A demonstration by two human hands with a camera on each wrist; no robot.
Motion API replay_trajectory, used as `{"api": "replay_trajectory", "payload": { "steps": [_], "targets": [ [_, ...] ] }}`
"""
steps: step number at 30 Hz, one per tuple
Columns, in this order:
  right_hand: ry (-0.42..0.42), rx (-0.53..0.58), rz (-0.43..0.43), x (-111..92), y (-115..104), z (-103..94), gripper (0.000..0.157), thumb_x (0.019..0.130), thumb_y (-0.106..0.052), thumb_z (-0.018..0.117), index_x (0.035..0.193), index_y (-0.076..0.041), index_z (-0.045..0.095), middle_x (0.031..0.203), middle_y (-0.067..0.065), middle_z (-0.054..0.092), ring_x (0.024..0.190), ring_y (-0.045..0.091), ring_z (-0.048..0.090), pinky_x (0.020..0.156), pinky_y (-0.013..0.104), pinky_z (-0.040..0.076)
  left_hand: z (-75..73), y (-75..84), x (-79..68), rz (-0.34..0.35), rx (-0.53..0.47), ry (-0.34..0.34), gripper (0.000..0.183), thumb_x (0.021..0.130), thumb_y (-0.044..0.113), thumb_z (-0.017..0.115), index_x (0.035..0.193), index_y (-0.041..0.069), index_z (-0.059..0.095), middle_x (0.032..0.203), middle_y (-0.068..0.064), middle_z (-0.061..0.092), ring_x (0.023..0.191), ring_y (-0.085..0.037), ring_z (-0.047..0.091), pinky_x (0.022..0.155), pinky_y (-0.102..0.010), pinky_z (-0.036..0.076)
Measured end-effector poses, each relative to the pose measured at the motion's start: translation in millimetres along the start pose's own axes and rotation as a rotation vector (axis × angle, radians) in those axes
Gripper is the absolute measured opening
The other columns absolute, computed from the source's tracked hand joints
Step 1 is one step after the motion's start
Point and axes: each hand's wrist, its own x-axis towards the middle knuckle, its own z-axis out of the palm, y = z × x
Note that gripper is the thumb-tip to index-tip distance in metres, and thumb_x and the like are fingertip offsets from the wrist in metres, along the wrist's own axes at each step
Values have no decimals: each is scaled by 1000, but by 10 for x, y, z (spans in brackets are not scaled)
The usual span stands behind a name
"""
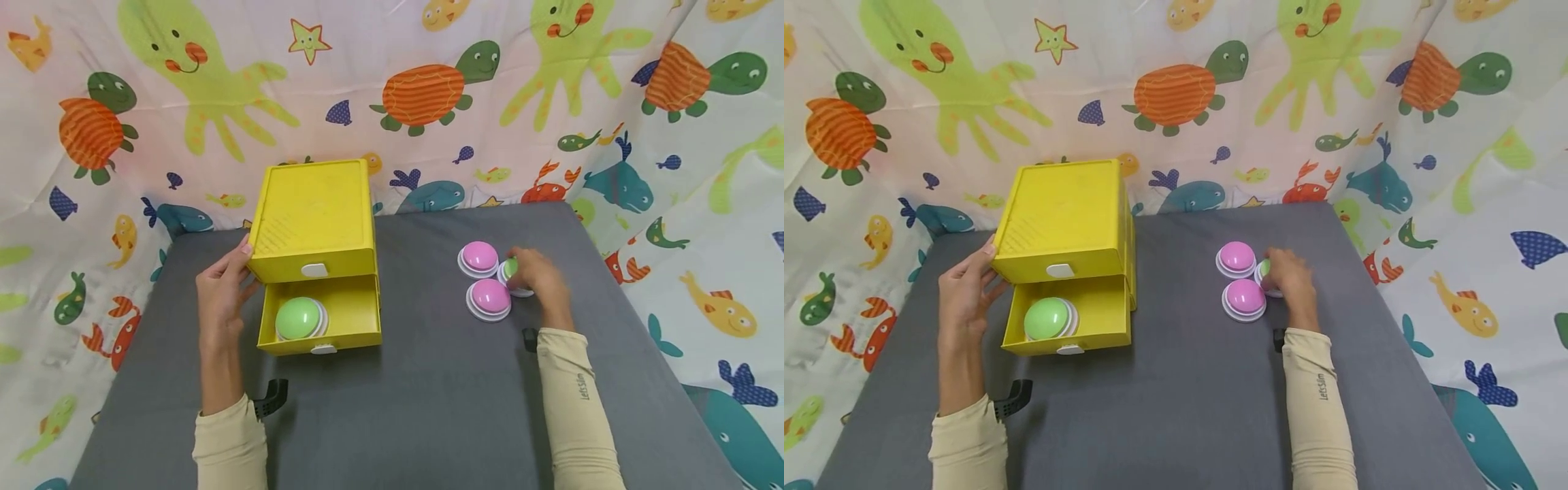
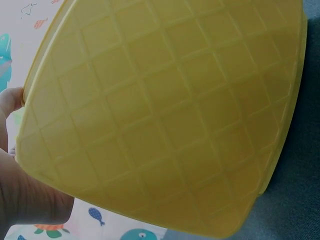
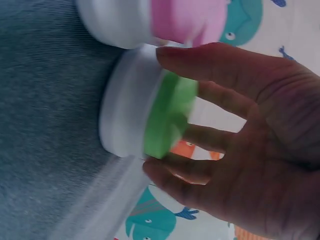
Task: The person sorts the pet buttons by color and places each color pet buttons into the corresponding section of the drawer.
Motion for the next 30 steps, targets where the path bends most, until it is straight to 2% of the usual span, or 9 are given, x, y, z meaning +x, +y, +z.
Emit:
{"api": "replay_trajectory", "payload": {
  "steps": [6, 9, 13, 17, 23, 26, 30],
  "targets": [
    [52, 17, -12, 87, 32, 76, 69, 90, -6, 71, 153, -1, 43, 153, 35, 37, 137, 54, 35, 110, 71, 43, -15, -10, -4, -9, 24, 6, 49, 94, 50, 75, 136, 26, 70, 147, 16, 64, 136, -13, 64, 116, -44, 49],
    [82, 32, -12, 90, 45, 68, 69, 88, -7, 73, 151, 3, 45, 150, 38, 39, 136, 57, 36, 108, 70, 44, -13, -11, 7, -3, 14, -1, 49, 94, 49, 75, 136, 26, 71, 147, 16, 64, 135, -13, 65, 117, -45, 48],
    [137, 46, -4, 26, 60, 45, 70, 88, -10, 75, 149, 5, 46, 150, 39, 40, 135, 61, 36, 105, 70, 45, -10, -22, 12, 1, -1, -6, 48, 94, 47, 76, 136, 25, 71, 146, 16, 64, 133, -12, 66, 107, -35, 55],
    [199, 64, 9, -103, 29, -4, 67, 89, -14, 76, 147, 4, 48, 144, 39, 41, 129, 59, 36, 99, 69, 49, -8, -26, 7, 5, -15, -6, 47, 94, 46, 77, 135, 24, 72, 146, 15, 64, 131, -12, 67, 93, -24, 60],
    [259, 76, 29, -349, -92, -99, 70, 88, -20, 79, 147, 2, 48, 137, 35, 44, 126, 55, 36, 94, 68, 52, -9, -22, 0, -1, -29, -5, 47, 94, 46, 77, 135, 23, 72, 146, 14, 65, 130, -11, 68, 86, -19, 61],
    [277, 77, 10, -468, -147, -146, 72, 87, -22, 79, 146, 2, 46, 136, 35, 44, 125, 55, 36, 92, 68, 52, -8, -22, 1, 0, -35, -4, 47, 94, 45, 77, 135, 24, 72, 146, 14, 65, 129, -11, 69, 81, -16, 61],
    [298, 73, -25, -618, -222, -192, 72, 87, -24, 79, 145, 2, 47, 134, 34, 44, 123, 54, 36, 90, 67, 52, -3, -25, 5, 4, -32, -2, 47, 94, 46, 77, 135, 24, 72, 146, 14, 65, 130, -11, 68, 82, -17, 62]
  ]
}}
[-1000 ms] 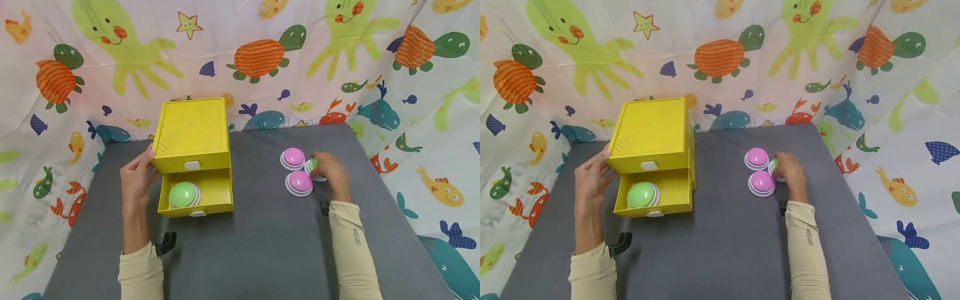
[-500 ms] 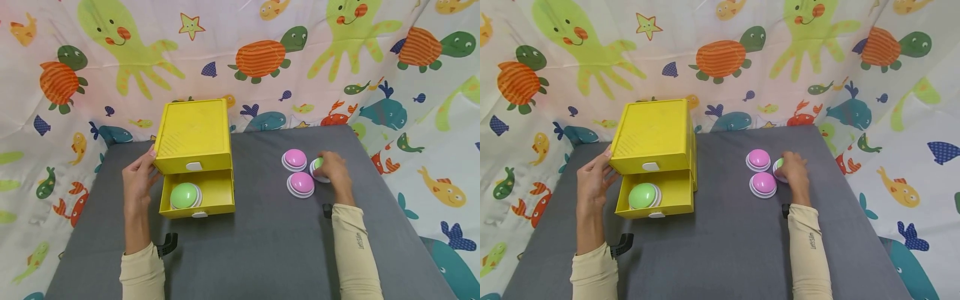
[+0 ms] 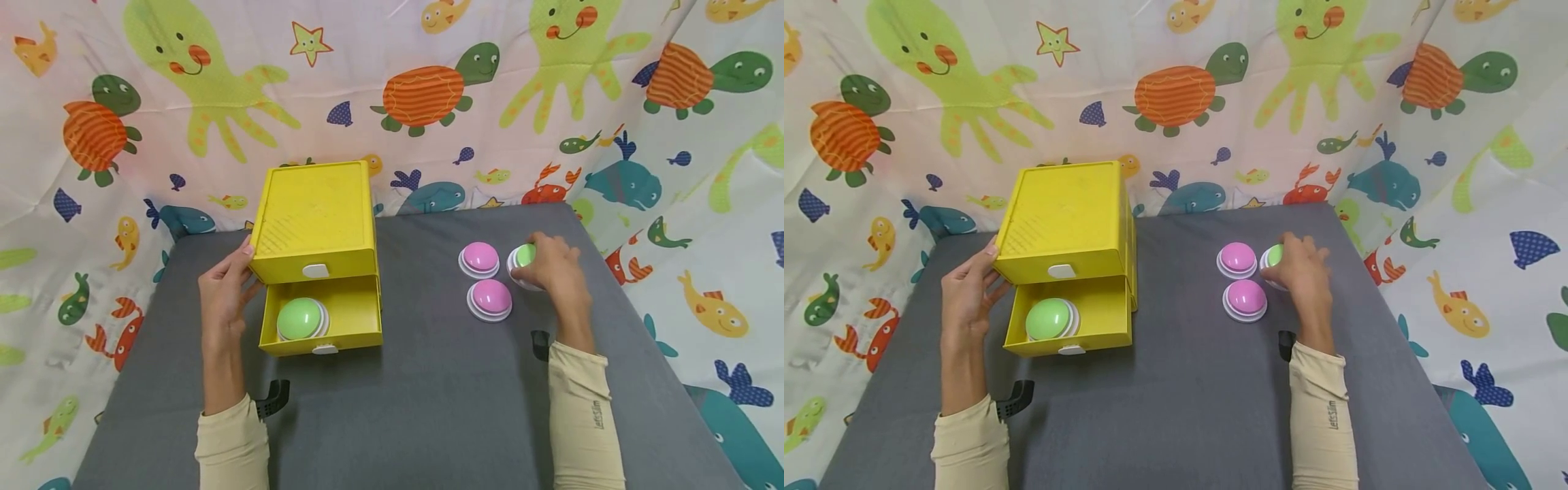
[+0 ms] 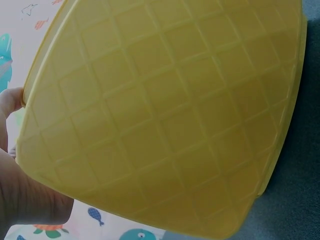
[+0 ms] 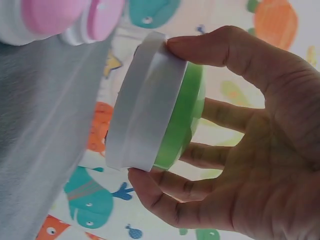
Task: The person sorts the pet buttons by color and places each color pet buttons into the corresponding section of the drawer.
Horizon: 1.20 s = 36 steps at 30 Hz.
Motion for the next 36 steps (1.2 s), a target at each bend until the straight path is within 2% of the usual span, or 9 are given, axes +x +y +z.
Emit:
{"api": "replay_trajectory", "payload": {
  "steps": [9, 11, 15, 18, 23, 27, 30, 33, 36],
  "targets": [
    [-7, -19, -48, -248, -259, -132, 76, 87, -27, 79, 150, 0, 46, 134, 33, 45, 126, 53, 36, 89, 65, 55, 2, -21, 12, 2, -4, 1, 47, 93, 45, 78, 134, 23, 73, 145, 14, 65, 129, -12, 69, 83, -18, 62],
    [-19, -20, -69, -281, -318, -148, 77, 87, -27, 79, 151, -1, 45, 135, 32, 46, 127, 53, 37, 90, 66, 55, 0, -21, 12, -2, 6, 8, 47, 93, 46, 77, 134, 24, 72, 146, 15, 65, 130, -12, 68, 89, -22, 62],
    [-36, -17, -114, -335, -418, -156, 79, 89, -28, 77, 154, -2, 41, 136, 32, 48, 125, 52, 41, 90, 65, 56, 2, -20, 14, -8, 29, 17, 46, 94, 48, 76, 135, 26, 72, 146, 16, 65, 134, -15, 66, 110, -38, 55],
    [-40, -4, -162, -377, -502, -133, 78, 89, -28, 77, 153, -1, 42, 134, 31, 52, 121, 50, 46, 88, 62, 58, 8, -19, 12, -9, 32, 18, 46, 95, 48, 75, 135, 27, 72, 146, 16, 64, 136, -16, 65, 116, -46, 50],
    [-48, 6, -265, -459, -689, -51, 68, 87, -25, 76, 145, -1, 50, 128, 28, 58, 116, 46, 50, 85, 56, 58, 6, -18, 8, 0, 16, 12, 45, 95, 46, 75, 134, 25, 72, 146, 15, 65, 132, -13, 67, 115, -44, 50],
    [-59, 16, -325, -541, -842, 13, 64, 86, -24, 76, 143, -4, 54, 126, 25, 61, 116, 44, 50, 85, 54, 57, 2, -15, 12, -1, 9, 10, 45, 94, 46, 76, 134, 25, 73, 146, 14, 65, 131, -13, 67, 107, -36, 56],
    [-70, 26, -361, -600, -955, 55, 64, 85, -24, 76, 143, -6, 56, 127, 24, 61, 117, 42, 50, 86, 54, 57, 2, -15, 20, -7, 7, 14, 45, 94, 46, 76, 134, 26, 73, 146, 15, 65, 132, -13, 67, 106, -35, 56],
    [-75, 33, -402, -655, -1054, 99, 63, 85, -23, 77, 143, -8, 57, 126, 23, 61, 116, 39, 51, 86, 52, 56, 8, -12, 17, -11, 11, 16, 45, 94, 46, 76, 134, 26, 73, 146, 15, 65, 133, -13, 67, 111, -39, 54],
    [-82, 29, -449, -709, -1160, 147, 64, 84, -23, 79, 143, -9, 59, 124, 21, 62, 113, 36, 54, 86, 49, 57, 8, -10, 14, -13, 4, 17, 45, 94, 46, 77, 134, 26, 73, 146, 15, 65, 132, -13, 67, 102, -31, 59]
  ]
}}
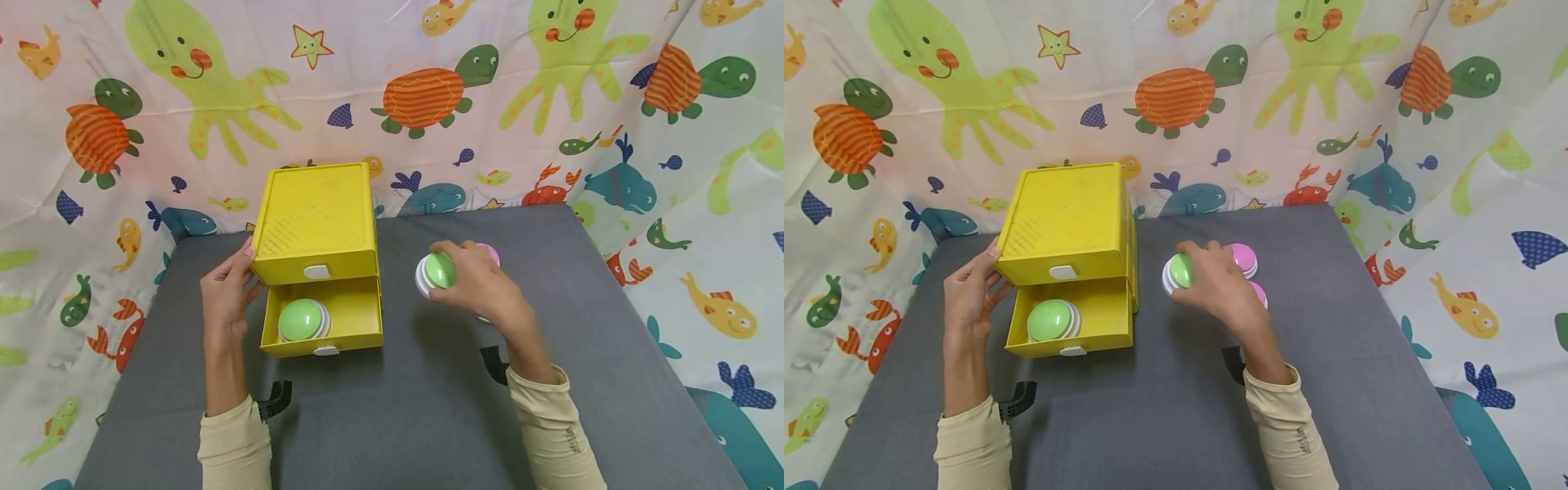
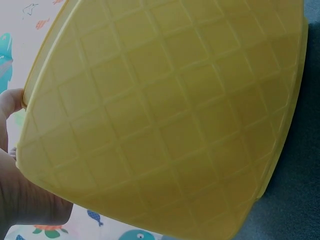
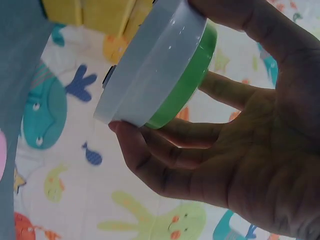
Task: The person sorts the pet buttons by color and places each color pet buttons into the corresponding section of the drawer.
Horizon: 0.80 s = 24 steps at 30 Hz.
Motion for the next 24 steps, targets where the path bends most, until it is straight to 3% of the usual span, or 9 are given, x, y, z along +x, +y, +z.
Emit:
{"api": "replay_trajectory", "payload": {
  "steps": [4, 6, 15, 24],
  "targets": [
    [-15, -8, -55, 1, -149, 64, 65, 83, -24, 80, 143, -10, 60, 122, 19, 66, 109, 34, 57, 86, 46, 56, 0, -10, -3, 4, -23, -1, 45, 94, 45, 77, 134, 25, 73, 146, 13, 66, 131, -12, 68, 83, -18, 62],
    [-20, -5, -72, -6, -214, 95, 66, 82, -24, 81, 143, -11, 59, 121, 18, 67, 108, 34, 58, 86, 45, 56, -1, -12, -6, 9, -29, -1, 46, 94, 45, 77, 134, 24, 72, 146, 13, 66, 130, -12, 68, 79, -16, 62],
    [-24, 29, -205, -47, -468, 263, 62, 83, -27, 84, 140, -16, 59, 120, 12, 69, 108, 32, 59, 85, 41, 56, 2, -8, -21, 13, -29, 0, 47, 93, 46, 78, 135, 26, 72, 146, 11, 66, 129, -12, 69, 80, -16, 62],
    [-37, 28, -265, -31, -674, 445, 58, 85, -27, 86, 138, -16, 64, 124, 14, 63, 110, 29, 56, 87, 39, 57, 9, -1, -28, 10, -50, -7, 46, 93, 43, 78, 135, 24, 72, 146, 10, 66, 126, -10, 70, 79, -17, 62]
  ]
}}
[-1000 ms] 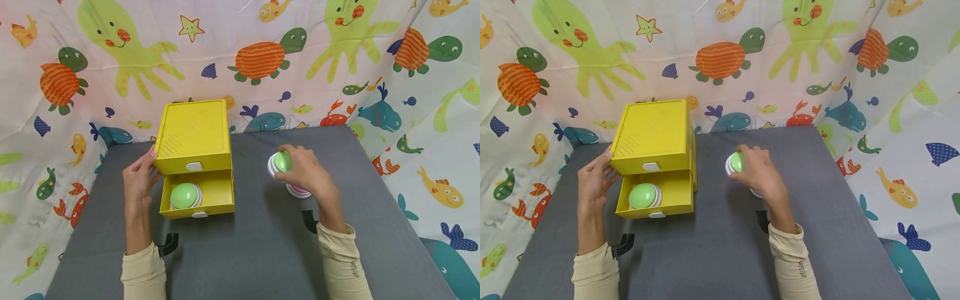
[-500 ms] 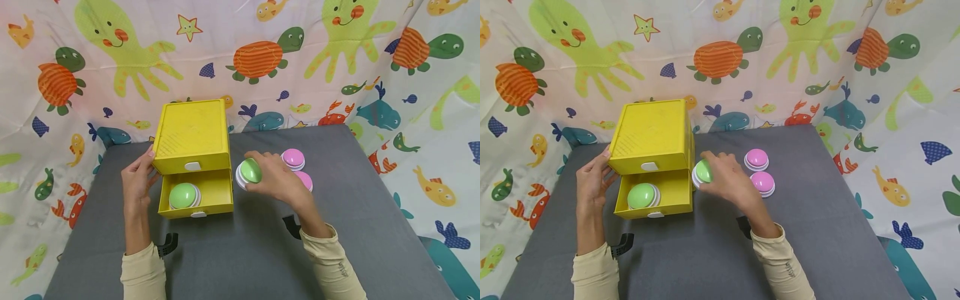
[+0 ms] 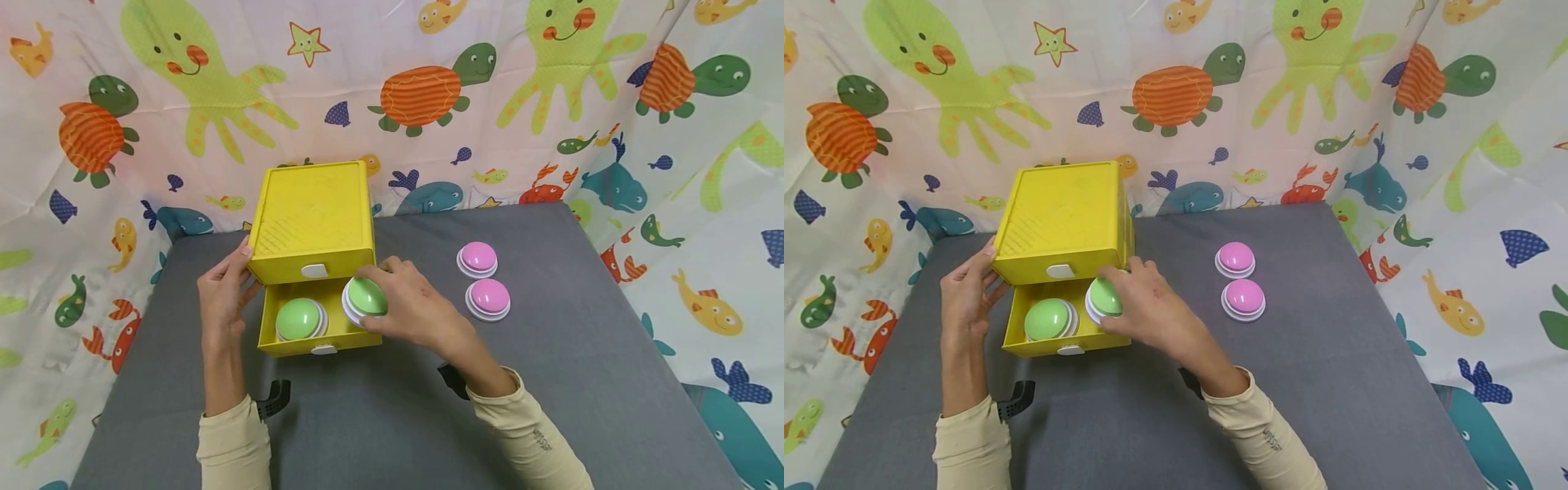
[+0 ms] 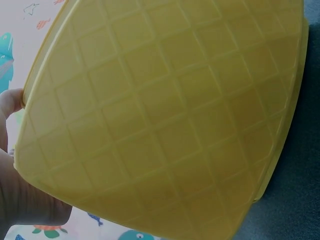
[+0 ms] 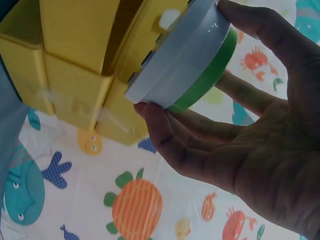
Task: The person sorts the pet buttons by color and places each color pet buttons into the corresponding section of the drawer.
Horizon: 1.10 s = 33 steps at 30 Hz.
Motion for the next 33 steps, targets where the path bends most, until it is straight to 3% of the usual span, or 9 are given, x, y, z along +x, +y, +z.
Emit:
{"api": "replay_trajectory", "payload": {
  "steps": [9, 17, 26, 29, 33],
  "targets": [
    [-10, -42, -29, 59, -152, 212, 55, 89, -25, 84, 139, -11, 63, 125, 14, 64, 110, 27, 52, 88, 37, 53, -10, -1, 8, 10, -2, -12, 46, 94, 43, 78, 135, 22, 72, 146, 11, 66, 128, -10, 69, 80, -16, 62],
    [80, -258, -99, 108, -208, 433, 48, 93, -32, 80, 134, -12, 67, 113, 15, 64, 100, 28, 53, 89, 40, 50, -18, -11, 14, 13, -35, -34, 46, 94, 40, 79, 135, 21, 72, 145, 11, 66, 123, -6, 71, 80, -18, 62],
    [133, -516, -79, 216, -285, 635, 36, 88, -40, 84, 115, -18, 76, 98, 13, 65, 91, 27, 58, 81, 39, 55, -14, -3, 18, -7, 3, -5, 42, 95, 42, 76, 134, 27, 72, 146, 11, 66, 128, -10, 69, 80, -17, 62],
    [164, -552, -69, 246, -312, 671, 29, 84, -35, 89, 106, -18, 80, 95, 11, 65, 86, 27, 60, 76, 38, 56, -17, -4, 18, 0, 1, -11, 43, 95, 42, 77, 134, 26, 72, 146, 11, 66, 127, -10, 70, 80, -17, 61],
    [137, -540, -30, 296, -317, 713, 29, 81, -37, 91, 99, -17, 81, 93, 10, 65, 81, 26, 62, 71, 36, 58, -19, -9, 19, 12, -7, -24, 43, 94, 42, 78, 133, 23, 73, 145, 13, 66, 125, -9, 70, 81, -17, 62]
  ]
}}
